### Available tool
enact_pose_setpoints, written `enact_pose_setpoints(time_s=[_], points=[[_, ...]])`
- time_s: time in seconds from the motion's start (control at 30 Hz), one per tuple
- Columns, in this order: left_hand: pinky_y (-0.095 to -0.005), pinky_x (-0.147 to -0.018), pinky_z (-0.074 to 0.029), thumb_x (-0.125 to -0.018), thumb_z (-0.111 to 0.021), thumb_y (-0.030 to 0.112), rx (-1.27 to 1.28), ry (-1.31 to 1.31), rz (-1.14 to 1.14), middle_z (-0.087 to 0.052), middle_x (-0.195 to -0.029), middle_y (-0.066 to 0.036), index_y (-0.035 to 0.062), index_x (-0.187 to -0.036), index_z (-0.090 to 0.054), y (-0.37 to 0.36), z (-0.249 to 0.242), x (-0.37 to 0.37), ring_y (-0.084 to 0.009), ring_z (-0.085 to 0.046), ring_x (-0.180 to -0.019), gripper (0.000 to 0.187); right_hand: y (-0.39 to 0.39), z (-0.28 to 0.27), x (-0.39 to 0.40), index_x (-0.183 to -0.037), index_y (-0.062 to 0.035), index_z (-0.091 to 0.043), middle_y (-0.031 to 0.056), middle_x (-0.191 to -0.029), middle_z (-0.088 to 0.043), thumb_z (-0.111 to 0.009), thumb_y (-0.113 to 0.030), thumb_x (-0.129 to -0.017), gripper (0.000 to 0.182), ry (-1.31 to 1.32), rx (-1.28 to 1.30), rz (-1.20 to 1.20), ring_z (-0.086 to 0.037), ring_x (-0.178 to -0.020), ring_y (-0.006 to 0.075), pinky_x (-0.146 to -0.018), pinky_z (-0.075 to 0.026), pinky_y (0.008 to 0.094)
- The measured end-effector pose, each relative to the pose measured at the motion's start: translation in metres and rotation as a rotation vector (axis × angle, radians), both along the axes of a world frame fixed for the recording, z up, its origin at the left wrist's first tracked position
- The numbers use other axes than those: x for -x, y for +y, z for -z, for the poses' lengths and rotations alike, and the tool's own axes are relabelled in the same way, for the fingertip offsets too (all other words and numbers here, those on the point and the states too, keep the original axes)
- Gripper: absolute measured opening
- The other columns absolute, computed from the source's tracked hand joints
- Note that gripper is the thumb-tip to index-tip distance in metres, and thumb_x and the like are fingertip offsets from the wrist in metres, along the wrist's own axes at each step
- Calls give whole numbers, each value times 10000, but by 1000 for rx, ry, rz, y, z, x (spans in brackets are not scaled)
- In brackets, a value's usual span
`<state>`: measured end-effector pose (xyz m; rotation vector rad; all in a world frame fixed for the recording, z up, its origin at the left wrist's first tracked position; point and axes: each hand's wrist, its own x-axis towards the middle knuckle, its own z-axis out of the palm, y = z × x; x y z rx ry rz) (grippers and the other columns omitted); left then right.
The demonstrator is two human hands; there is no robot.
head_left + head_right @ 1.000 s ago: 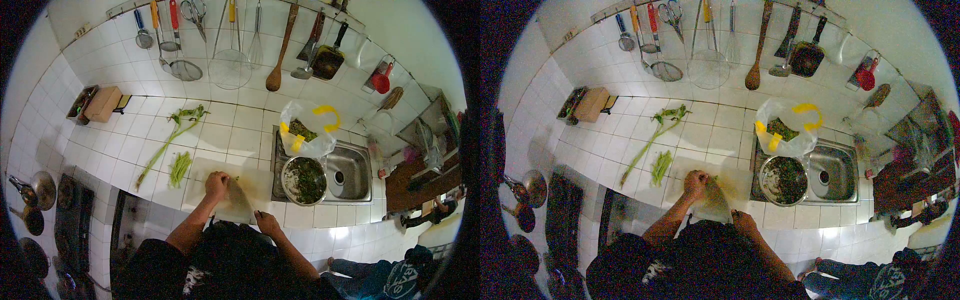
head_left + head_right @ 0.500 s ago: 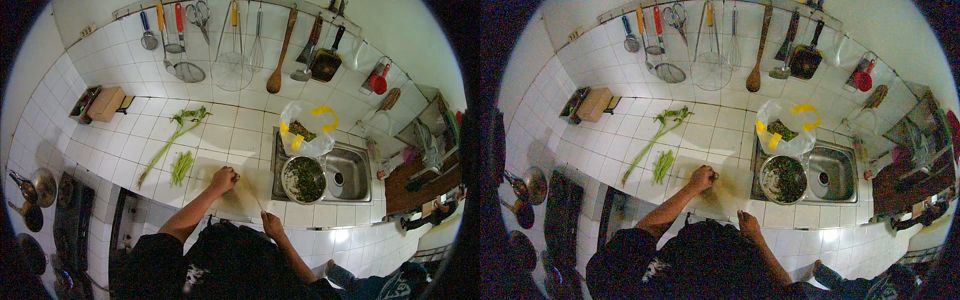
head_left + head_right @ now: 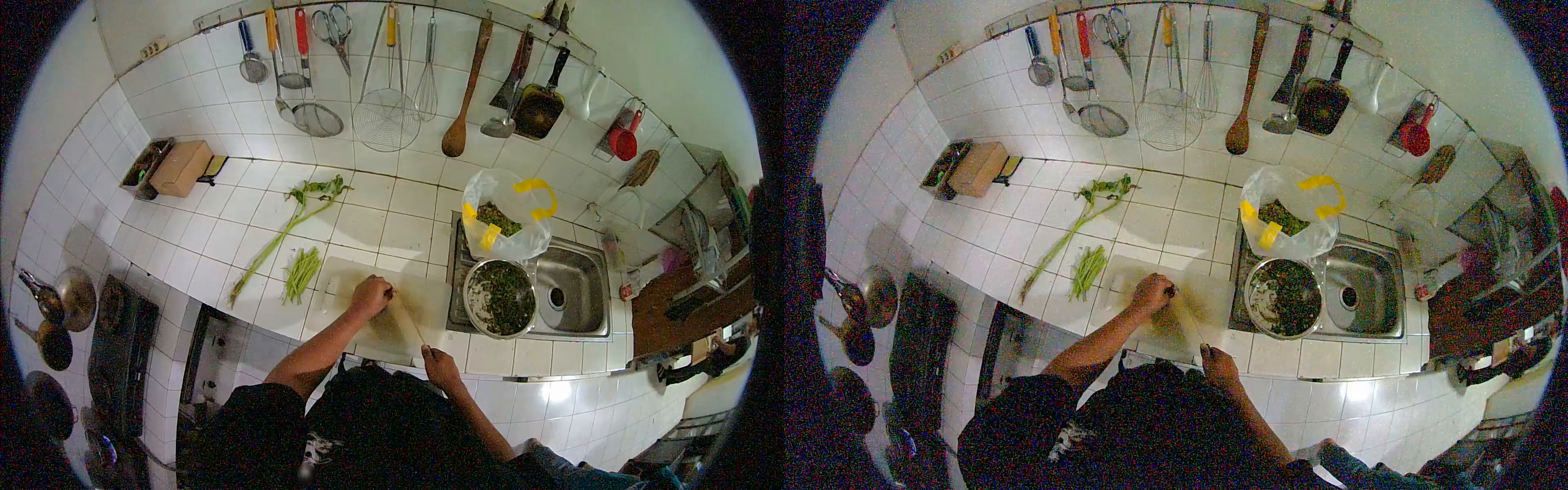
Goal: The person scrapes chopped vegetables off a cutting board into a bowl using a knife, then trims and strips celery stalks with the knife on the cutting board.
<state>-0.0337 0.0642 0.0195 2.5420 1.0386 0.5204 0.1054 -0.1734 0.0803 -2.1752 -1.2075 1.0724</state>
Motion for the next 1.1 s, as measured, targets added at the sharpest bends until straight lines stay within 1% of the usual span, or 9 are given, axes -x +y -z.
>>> enact_pose_setpoints(time_s=[0.07, 0.13, 0.23, 0.57, 0.63, 0.8, 0.9, 1.03, 1.1], points=[[-420, -703, -513, -721, -702, 207, 21, 46, -71, -644, -800, -95, 112, -787, -716, -6, -2, 0, -291, -606, -833, 116, 4, -2, 0, -954, 58, -620, 324, -978, -603, -337, -491, -969, 618, -5, -3, -30, -558, -981, 480, -858, -433, 499], [-424, -726, -510, -689, -721, 194, 90, -98, -158, -654, -808, -111, 107, -783, -722, -7, 2, 0, -305, -608, -832, 129, 5, 0, -1, -950, 56, -621, 324, -984, -602, -327, -489, -971, 619, -11, -6, -58, -553, -986, 484, -868, -426, 505], [-418, -753, -507, -663, -734, 179, 128, -71, -209, -658, -803, -118, 98, -772, -725, -9, 2, -1, -310, -607, -837, 137, 9, 5, -3, -928, 58, -618, 327, -966, -602, -299, -493, -974, 638, -14, 46, -53, -546, -978, 494, -875, -411, 522], [-408, -772, -507, -659, -729, 163, 193, -130, -240, -677, -848, -117, 108, -801, -737, -9, 13, 0, -304, -611, -856, 152, 18, 11, -12, -903, 87, -610, 348, -970, -589, -268, -474, -979, 661, -34, 99, -156, -537, -979, 503, -904, -402, 523], [-402, -770, -509, -657, -736, 173, 253, -2, -297, -679, -846, -116, 121, -813, -742, -10, 11, -1, -301, -615, -856, 165, 21, 12, -15, -897, 90, -613, 347, -970, -590, -267, -472, -979, 665, -43, 85, -140, -538, -980, 501, -910, -404, 520], [-407, -762, -505, -656, -739, 177, 187, -93, -240, -676, -825, -121, 108, -774, -728, -6, 15, 2, -302, -615, -832, 137, 21, -15, -15, -942, 89, -618, 338, -974, -598, -268, -463, -980, 654, -59, 8, -259, -547, -992, 492, -911, -407, 515], [-411, -756, -502, -662, -732, 173, 182, -131, -224, -669, -811, -122, 91, -750, -714, -5, 20, 0, -305, -612, -819, 122, 28, 3, -12, -942, 86, -612, 336, -969, -599, -271, -466, -979, 649, -23, 129, -187, -549, -983, 491, -900, -414, 514], [-412, -751, -501, -681, -706, 167, 163, -96, -171, -659, -805, -125, 85, -758, -707, -6, 7, 2, -310, -606, -804, 113, 40, 12, -1, -929, 78, -616, 329, -959, -604, -272, -467, -979, 645, 24, 73, -119, -552, -974, 492, -889, -421, 512], [-412, -749, -500, -685, -699, 169, 163, -103, -205, -659, -810, -124, 88, -763, -706, -9, 6, 2, -309, -604, -806, 113, 46, 20, -1, -950, 63, -619, 317, -959, -611, -282, -470, -976, 631, -59, 98, -116, -559, -973, 482, -880, -431, 509]])
